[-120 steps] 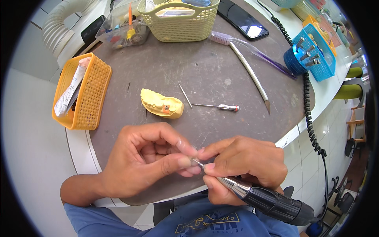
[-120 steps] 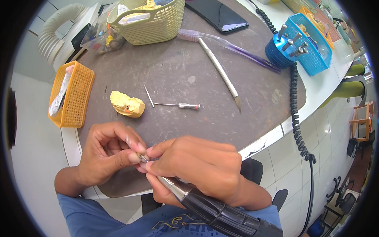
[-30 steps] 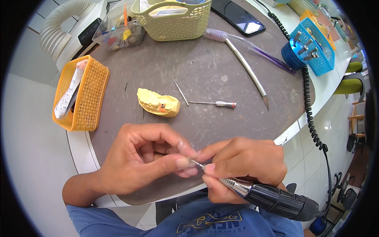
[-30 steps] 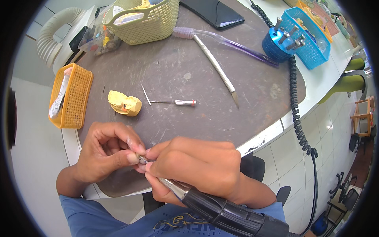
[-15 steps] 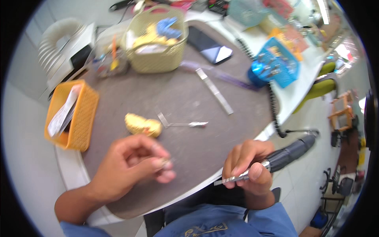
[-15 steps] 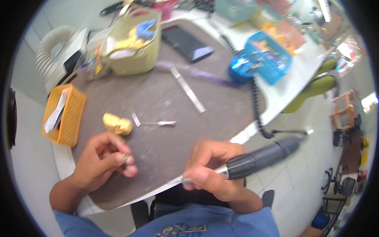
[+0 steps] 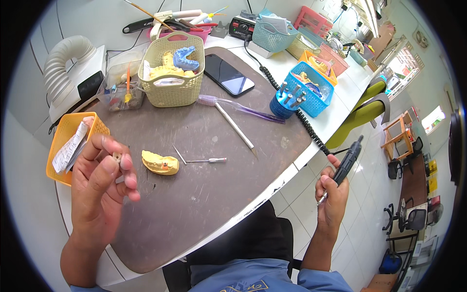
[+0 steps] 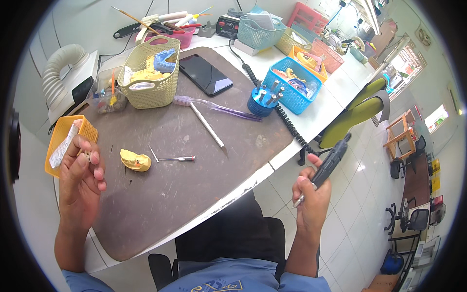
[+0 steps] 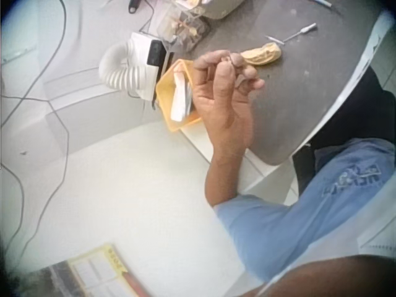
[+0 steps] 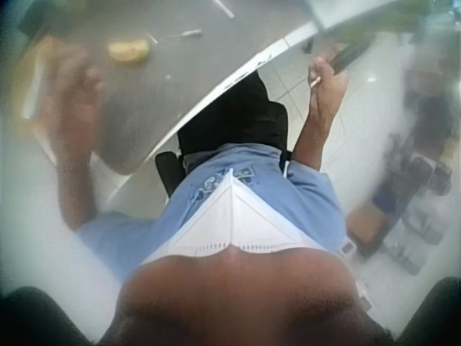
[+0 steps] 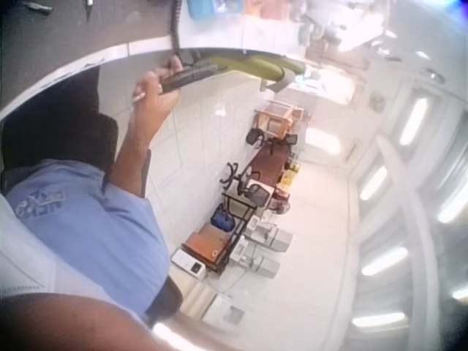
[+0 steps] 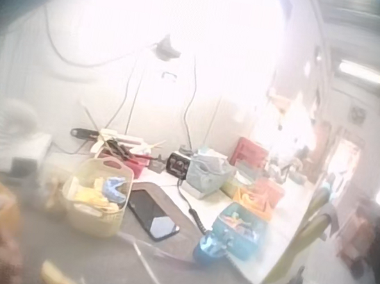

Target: The person uses a rotary handpiece to grind and shape a small yellow denture component. They repeatedly switch between grinding the object and inserting it into a larger yellow denture mold to check the fit. The person also uses a manual metal tool to adjust the component within the mold.

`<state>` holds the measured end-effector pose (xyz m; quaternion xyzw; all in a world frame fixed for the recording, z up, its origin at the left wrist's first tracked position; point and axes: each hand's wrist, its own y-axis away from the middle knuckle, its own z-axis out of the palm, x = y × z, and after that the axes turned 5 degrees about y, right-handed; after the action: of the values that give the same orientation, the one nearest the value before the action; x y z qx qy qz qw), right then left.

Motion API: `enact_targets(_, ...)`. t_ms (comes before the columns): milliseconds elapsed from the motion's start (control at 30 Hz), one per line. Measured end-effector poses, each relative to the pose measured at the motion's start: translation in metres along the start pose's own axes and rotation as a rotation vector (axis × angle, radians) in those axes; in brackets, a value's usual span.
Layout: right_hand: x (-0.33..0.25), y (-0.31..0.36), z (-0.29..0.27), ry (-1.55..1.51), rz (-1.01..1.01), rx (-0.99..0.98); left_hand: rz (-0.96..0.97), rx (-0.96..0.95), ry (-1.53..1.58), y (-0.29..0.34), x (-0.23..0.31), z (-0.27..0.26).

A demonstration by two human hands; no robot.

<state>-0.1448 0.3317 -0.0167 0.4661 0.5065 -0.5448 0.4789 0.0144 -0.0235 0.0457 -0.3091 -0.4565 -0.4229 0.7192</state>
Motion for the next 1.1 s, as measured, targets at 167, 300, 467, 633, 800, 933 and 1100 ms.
enact_targets(167, -0.015, 0.003, 0.002, 0.194, -0.105, 0.024, -0.025, 0.011, -0.054, -0.003, -0.002, -0.002)
enact_targets(300, -0.019, -0.01, -0.021, -0.069, -0.184, -0.199, -0.023, 0.006, -0.005, -0.008, -0.008, -0.011)
enact_targets(467, -0.045, -0.022, 0.002, -0.643, -0.193, -0.506, -0.011, 0.032, -0.063, -0.013, -0.01, -0.01)
enact_targets(633, -0.07, -0.043, 0.014, -0.1, -0.13, -0.786, 0.05, 0.054, -0.264, -0.017, -0.011, -0.012)
enact_targets(800, -0.099, -0.047, 0.064, 0.698, -0.608, -0.629, 0.051, 0.049, -0.319, -0.024, -0.013, -0.015)
enact_targets(933, -0.105, -0.037, 0.108, 1.178, -0.818, -0.573, 0.137, 0.023, -0.428, -0.026, -0.019, -0.018)
enact_targets(1100, -0.067, -0.063, 0.14, 1.128, -1.014, -0.755, 0.218, -0.069, -0.599, -0.029, -0.024, -0.026)
